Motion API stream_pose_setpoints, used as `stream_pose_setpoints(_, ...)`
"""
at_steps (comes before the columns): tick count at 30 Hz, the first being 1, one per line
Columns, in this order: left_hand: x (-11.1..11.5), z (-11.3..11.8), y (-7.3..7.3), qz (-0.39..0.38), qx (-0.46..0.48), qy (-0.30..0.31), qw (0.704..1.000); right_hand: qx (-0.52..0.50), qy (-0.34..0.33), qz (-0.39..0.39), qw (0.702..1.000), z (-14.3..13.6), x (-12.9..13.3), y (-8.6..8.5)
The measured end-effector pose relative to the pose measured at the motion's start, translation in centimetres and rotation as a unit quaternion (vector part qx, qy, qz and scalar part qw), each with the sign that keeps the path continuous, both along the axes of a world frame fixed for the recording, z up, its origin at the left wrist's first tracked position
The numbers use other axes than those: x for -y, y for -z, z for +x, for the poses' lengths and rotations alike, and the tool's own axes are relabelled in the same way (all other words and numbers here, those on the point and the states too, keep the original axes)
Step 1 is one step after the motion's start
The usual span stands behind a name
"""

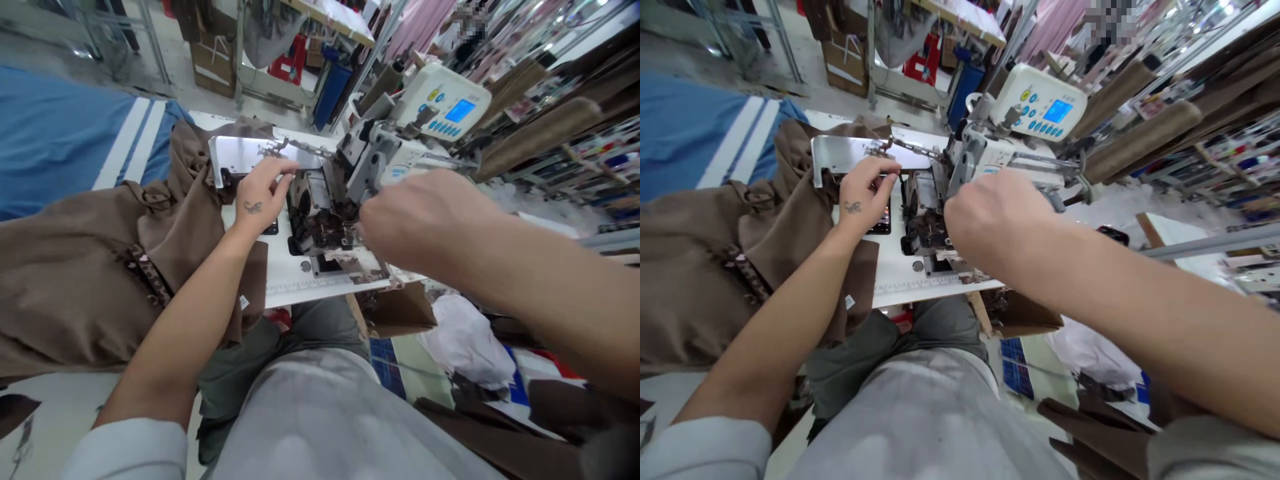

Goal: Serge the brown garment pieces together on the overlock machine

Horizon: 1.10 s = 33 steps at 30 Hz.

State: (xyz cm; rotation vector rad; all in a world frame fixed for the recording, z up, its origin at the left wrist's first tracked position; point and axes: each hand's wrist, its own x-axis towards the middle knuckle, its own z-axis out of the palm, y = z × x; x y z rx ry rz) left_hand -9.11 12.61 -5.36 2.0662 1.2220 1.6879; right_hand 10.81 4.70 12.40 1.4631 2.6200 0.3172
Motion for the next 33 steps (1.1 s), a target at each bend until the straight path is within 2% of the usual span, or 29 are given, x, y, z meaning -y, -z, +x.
stream_pose_setpoints(3, 0.2, 0.0, -0.2, -0.009, -0.002, -0.001, 1.000, 0.079, -0.003, 0.005, 0.997, 4.2, 2.7, -1.2)
stream_pose_setpoints(5, 0.3, 0.2, -0.4, -0.013, -0.002, -0.011, 1.000, 0.025, 0.024, -0.007, 0.999, 7.7, 4.6, -0.5)
stream_pose_setpoints(7, 0.3, 0.4, -0.3, -0.012, -0.016, -0.020, 1.000, -0.073, 0.064, -0.047, 0.994, 11.2, 6.4, 1.8)
stream_pose_setpoints(10, 0.2, 0.7, -0.1, 0.005, -0.049, -0.027, 0.998, -0.225, 0.106, -0.068, 0.966, 14.8, 8.1, 7.1)
stream_pose_setpoints(13, 0.0, 1.0, -0.4, -0.004, -0.058, -0.042, 0.997, -0.318, 0.077, -0.041, 0.944, 15.8, 8.5, 11.7)
stream_pose_setpoints(16, 0.5, 1.3, -2.1, -0.065, -0.032, -0.062, 0.995, -0.342, 0.052, 0.002, 0.938, 15.3, 7.5, 13.8)
stream_pose_setpoints(20, 3.7, 1.9, -5.4, -0.103, 0.009, -0.112, 0.988, -0.332, 0.030, 0.048, 0.942, 14.7, 5.4, 14.1)
stream_pose_setpoints(23, 7.1, 2.6, -6.5, -0.103, 0.026, -0.169, 0.980, -0.328, 0.008, 0.049, 0.943, 14.5, 4.1, 14.0)
stream_pose_setpoints(25, 9.3, 2.8, -6.3, -0.107, 0.027, -0.205, 0.973, -0.324, 0.002, 0.043, 0.945, 14.3, 3.5, 14.0)
stream_pose_setpoints(28, 11.7, 2.5, -5.0, -0.148, 0.023, -0.225, 0.963, -0.322, 0.004, 0.046, 0.946, 13.8, 2.6, 14.1)
stream_pose_setpoints(33, 13.1, 1.8, -3.6, -0.141, 0.069, -0.201, 0.967, -0.306, 0.021, 0.021, 0.951, 12.9, 1.8, 13.9)
